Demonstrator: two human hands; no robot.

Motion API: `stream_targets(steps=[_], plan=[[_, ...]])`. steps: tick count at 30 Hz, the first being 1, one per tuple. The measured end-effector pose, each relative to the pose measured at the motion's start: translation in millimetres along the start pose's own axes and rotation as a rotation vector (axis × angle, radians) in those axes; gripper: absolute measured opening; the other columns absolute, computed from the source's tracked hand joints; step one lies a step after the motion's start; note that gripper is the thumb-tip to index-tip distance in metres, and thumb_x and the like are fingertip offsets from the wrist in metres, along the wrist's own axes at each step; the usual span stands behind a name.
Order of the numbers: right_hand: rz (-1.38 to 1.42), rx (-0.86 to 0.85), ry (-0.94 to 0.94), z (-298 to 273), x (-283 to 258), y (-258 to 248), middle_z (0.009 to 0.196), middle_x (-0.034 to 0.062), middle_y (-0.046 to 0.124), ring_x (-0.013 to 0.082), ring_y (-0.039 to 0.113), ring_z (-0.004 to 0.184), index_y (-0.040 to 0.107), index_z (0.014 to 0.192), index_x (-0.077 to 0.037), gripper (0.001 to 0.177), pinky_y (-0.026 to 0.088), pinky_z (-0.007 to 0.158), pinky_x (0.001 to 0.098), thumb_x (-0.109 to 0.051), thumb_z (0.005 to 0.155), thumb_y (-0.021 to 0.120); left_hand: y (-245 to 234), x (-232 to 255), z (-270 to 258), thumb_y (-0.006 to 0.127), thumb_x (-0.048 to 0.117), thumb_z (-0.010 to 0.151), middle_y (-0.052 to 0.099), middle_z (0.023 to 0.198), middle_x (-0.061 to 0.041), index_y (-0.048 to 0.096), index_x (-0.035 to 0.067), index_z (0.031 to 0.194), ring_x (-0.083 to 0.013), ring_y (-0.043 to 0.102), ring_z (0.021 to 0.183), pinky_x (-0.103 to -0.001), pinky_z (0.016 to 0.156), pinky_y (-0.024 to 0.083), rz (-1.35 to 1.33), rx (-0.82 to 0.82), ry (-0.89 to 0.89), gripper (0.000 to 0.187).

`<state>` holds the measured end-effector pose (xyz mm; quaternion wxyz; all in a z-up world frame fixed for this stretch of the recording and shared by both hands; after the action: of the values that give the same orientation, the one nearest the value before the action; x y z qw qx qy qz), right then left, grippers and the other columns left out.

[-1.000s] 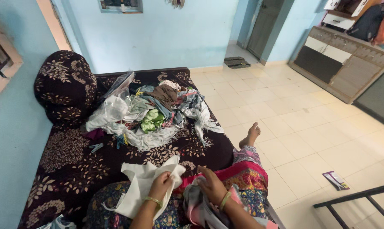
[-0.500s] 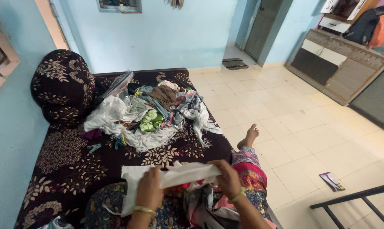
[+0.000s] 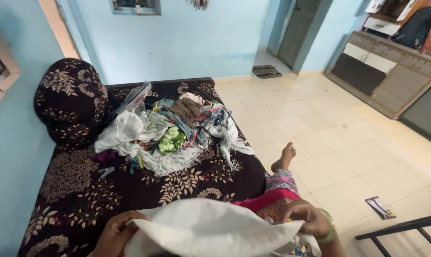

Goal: The person folds a variety of garments including a white top, a small white cloth, a patterned top, and a grey and pink piece of fabric by hand on a bed.

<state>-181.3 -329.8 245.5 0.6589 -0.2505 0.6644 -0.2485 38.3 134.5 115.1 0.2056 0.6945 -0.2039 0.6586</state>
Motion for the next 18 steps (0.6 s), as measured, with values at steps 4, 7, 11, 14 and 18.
stream_targets(steps=[4, 7, 11, 14, 18], plan=[[-0.125, 0.081, 0.087, 51, 27, -7, 0.105, 0.01, 0.077, 0.0238, 0.074, 0.096, 0.072, 0.119, -0.01, 0.034, 0.058, 0.086, 0.0374, -0.004, 0.087, 0.061, 32, 9, 64, 0.069, 0.017, 0.096, 0.081, 0.096, -0.01, 0.077, 0.003, 0.112, -0.0176, 0.067, 0.088, -0.033, 0.083, 0.056, 0.424, -0.096, 0.107, 0.023], [-0.289, 0.219, 0.161, 102, 34, -29, 0.109, 0.0107, 0.075, 0.0265, 0.072, 0.1, 0.07, 0.121, -0.011, 0.031, 0.056, 0.089, 0.0398, -0.006, 0.093, 0.058, 8, 27, 116, 0.067, 0.029, 0.094, 0.077, 0.109, -0.01, 0.08, 0.012, 0.114, -0.0275, 0.073, 0.101, -0.038, 0.087, 0.055, 0.667, 0.214, -0.134, 0.03], [-0.412, 0.507, 0.234, 153, 0, -83, 0.114, 0.0116, 0.073, 0.03, 0.069, 0.105, 0.068, 0.124, -0.013, 0.027, 0.054, 0.094, 0.0431, -0.009, 0.101, 0.054, 2, 160, 148, 0.069, 0.031, 0.094, 0.075, 0.1, -0.017, 0.078, 0.013, 0.114, -0.0373, 0.072, 0.092, -0.046, 0.081, 0.056, 0.858, 0.603, 0.331, 0.028], [-0.421, 0.818, 0.14, 147, -42, -125, 0.118, 0.0123, 0.071, 0.0327, 0.068, 0.109, 0.066, 0.126, -0.014, 0.025, 0.053, 0.098, 0.0456, -0.011, 0.107, 0.051, 12, 229, 134, 0.063, 0.025, 0.104, 0.075, 0.109, -0.013, 0.072, 0.008, 0.119, -0.0263, 0.074, 0.088, -0.039, 0.074, 0.058, 0.578, 0.677, 0.596, 0.024], [-0.506, 1.064, -0.348, 109, -82, -122, 0.105, 0.0115, 0.073, 0.0279, 0.069, 0.099, 0.07, 0.111, -0.008, 0.019, 0.055, 0.089, 0.0419, 0.002, 0.099, 0.058, 23, 248, 110, 0.059, 0.018, 0.106, 0.072, 0.119, -0.009, 0.07, 0.009, 0.123, -0.0197, 0.072, 0.097, -0.034, 0.073, 0.059, 0.403, 0.663, 0.799, 0.022]])
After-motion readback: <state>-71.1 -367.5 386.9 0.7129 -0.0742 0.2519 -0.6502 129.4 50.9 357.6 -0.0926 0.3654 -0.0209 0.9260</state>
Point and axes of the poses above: each hand's wrist, its own z-axis towards the middle knuckle, its own y-axis out of the palm, x = y × z, the point moved 10 cm from there along z, towards the middle knuckle
